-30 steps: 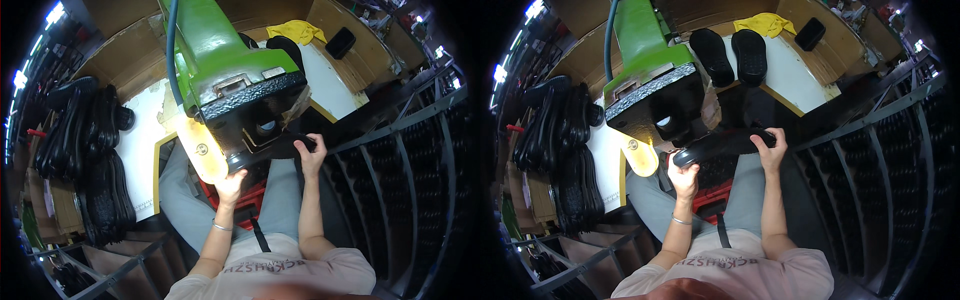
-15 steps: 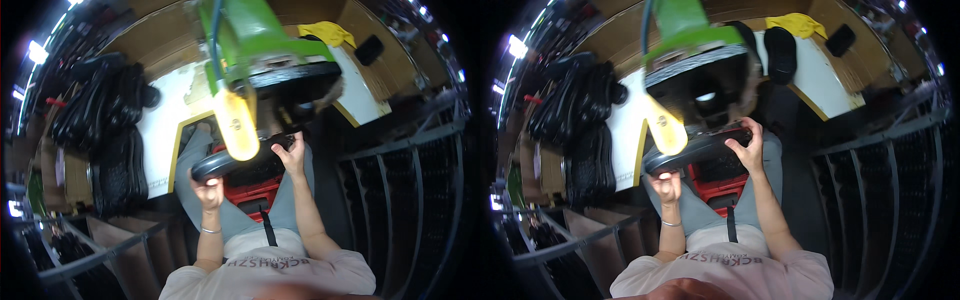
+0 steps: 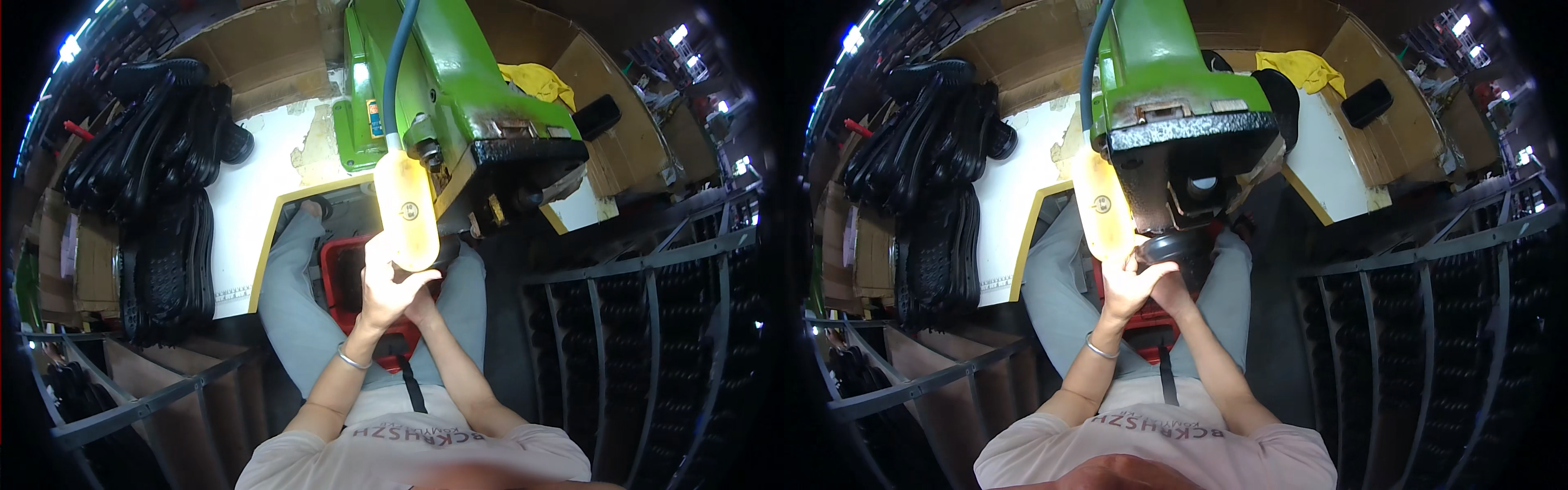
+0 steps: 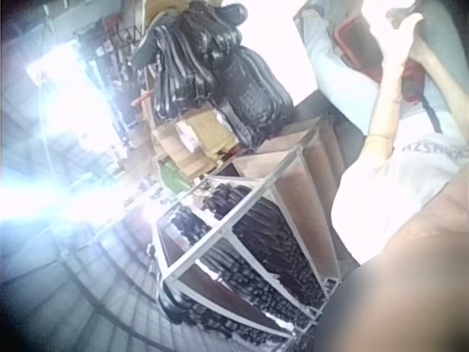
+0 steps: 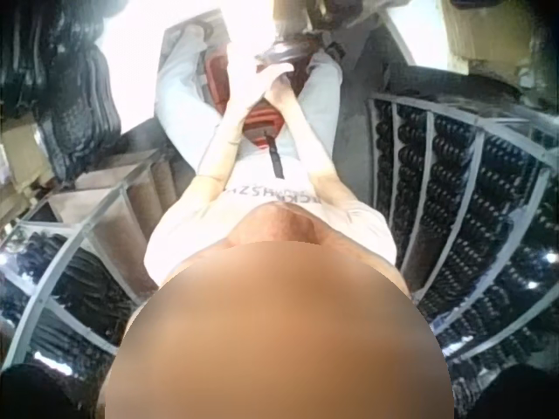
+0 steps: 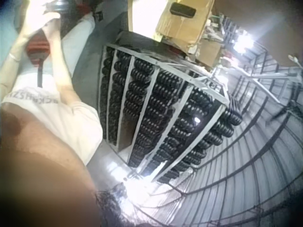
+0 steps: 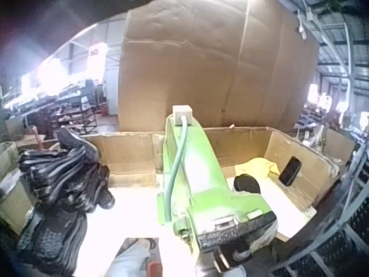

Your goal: The recorder is roughing the surface of shoe outsoles using an industrial machine to prepare them for adhesive processing.

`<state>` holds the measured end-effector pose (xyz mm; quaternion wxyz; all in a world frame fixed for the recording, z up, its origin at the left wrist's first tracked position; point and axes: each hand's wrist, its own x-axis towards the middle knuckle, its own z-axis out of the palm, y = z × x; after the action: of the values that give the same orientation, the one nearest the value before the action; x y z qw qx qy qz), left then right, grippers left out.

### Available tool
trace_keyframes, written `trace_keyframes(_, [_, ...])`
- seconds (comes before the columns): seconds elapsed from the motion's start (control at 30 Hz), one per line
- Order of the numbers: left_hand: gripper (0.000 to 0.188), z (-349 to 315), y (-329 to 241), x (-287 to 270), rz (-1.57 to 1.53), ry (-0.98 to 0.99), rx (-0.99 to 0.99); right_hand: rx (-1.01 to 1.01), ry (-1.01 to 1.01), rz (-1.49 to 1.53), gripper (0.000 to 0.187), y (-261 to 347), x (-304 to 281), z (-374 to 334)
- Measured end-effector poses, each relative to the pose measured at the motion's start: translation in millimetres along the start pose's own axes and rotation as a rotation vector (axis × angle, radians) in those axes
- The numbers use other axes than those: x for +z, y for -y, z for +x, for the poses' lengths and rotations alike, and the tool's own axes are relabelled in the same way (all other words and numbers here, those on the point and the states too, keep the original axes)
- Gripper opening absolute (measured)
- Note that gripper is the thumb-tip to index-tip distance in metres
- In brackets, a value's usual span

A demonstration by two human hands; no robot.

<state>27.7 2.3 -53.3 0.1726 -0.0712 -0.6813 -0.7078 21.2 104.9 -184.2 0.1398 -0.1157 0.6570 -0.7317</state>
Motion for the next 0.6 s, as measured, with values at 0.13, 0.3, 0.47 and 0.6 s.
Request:
trace_keyframes(0.13, [0.080,8,-1,12,0.076,-0.008,0.014,0.027,-0.151,0.359,0.052,-15,-2,-5])
trace_keyframes(0.3, [0.057,12,-9,13,0.023,-0.013,0.022,0.056,-0.368,0.823,0.050,-33,-12,-14])
trace_keyframes(0.47, [0.045,15,-15,-9,0.170,-0.082,0.195,0.118,-0.681,0.514,0.051,35,-67,-25])
trace_keyframes(0.6, [0.044,16,-26,-12,-0.010,0.009,0.020,-0.284,-0.870,0.006,0.061,101,-105,-27])
